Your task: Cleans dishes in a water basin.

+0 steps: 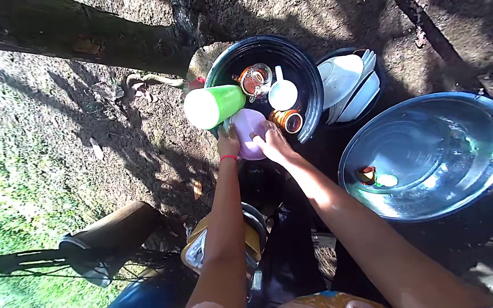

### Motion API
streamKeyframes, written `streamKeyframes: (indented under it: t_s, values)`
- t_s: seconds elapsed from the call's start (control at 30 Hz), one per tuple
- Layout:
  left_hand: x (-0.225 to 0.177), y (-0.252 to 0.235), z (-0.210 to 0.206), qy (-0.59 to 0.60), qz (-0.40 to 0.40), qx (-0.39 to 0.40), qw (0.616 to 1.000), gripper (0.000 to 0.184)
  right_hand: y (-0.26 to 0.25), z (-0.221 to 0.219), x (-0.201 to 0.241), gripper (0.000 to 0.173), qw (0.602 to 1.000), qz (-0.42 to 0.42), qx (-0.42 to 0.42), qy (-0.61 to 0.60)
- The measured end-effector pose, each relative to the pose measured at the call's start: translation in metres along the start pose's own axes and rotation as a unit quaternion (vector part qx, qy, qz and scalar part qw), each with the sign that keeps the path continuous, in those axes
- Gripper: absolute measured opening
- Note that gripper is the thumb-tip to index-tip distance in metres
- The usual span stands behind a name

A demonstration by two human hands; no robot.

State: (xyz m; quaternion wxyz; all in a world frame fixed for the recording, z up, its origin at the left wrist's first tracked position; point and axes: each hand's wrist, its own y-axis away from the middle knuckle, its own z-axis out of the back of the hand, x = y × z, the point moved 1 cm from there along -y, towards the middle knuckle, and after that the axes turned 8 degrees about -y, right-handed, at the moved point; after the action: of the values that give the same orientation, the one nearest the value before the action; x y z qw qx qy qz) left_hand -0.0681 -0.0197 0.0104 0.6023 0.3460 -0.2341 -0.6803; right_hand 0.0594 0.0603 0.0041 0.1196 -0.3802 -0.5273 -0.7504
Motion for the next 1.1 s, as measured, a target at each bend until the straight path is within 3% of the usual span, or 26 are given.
streamKeyframes:
  t_s: [0.17, 0.27, 0.43, 0.5, 0.6, 0.67, 0.73, 0.83, 0.9, 0.97, 1.1]
  values:
    - [0.000, 0.006, 0.004, -0.018, 0.043, -0.025, 0.999, 0.064, 0.003, -0.005, -0.006, 0.051, 0.998, 0.034, -0.039, 0.027]
    - [0.007, 0.002, 0.006, -0.016, 0.037, -0.033, 0.999, 0.061, 0.010, -0.004, 0.000, 0.059, 0.994, 0.031, -0.049, 0.093]
    - [0.019, 0.003, 0.011, -0.007, 0.024, -0.046, 0.999, 0.062, 0.032, -0.003, -0.008, 0.060, 0.995, 0.061, -0.039, 0.066]
    - [0.011, 0.023, 0.016, -0.052, -0.030, -0.121, 0.991, 0.064, 0.054, -0.001, -0.020, 0.054, 0.987, 0.134, -0.083, 0.044]
    - [-0.006, 0.067, -0.007, -0.006, -0.244, -0.290, 0.925, 0.065, 0.097, 0.019, -0.060, 0.042, 0.959, 0.236, -0.155, 0.003]
    - [-0.022, 0.104, -0.047, 0.060, -0.416, -0.315, 0.851, 0.065, 0.132, 0.038, -0.104, 0.039, 0.949, 0.251, -0.191, -0.011]
    - [-0.037, 0.144, -0.108, 0.104, -0.533, -0.263, 0.798, 0.061, 0.169, 0.063, -0.161, 0.037, 0.956, 0.214, -0.201, -0.018]
    - [-0.038, 0.198, -0.215, 0.088, -0.591, -0.098, 0.796, 0.051, 0.225, 0.098, -0.268, 0.035, 0.972, 0.122, -0.202, 0.009]
    - [-0.025, 0.215, -0.287, 0.066, -0.548, 0.027, 0.833, 0.051, 0.256, 0.119, -0.341, 0.036, 0.978, 0.045, -0.196, 0.060]
    - [-0.004, 0.222, -0.351, 0.072, -0.451, 0.129, 0.880, 0.054, 0.284, 0.142, -0.408, 0.042, 0.981, -0.051, -0.164, 0.086]
    - [0.024, 0.225, -0.461, 0.051, -0.256, 0.224, 0.939, 0.057, 0.311, 0.168, -0.530, 0.050, 0.966, -0.187, -0.171, 0.044]
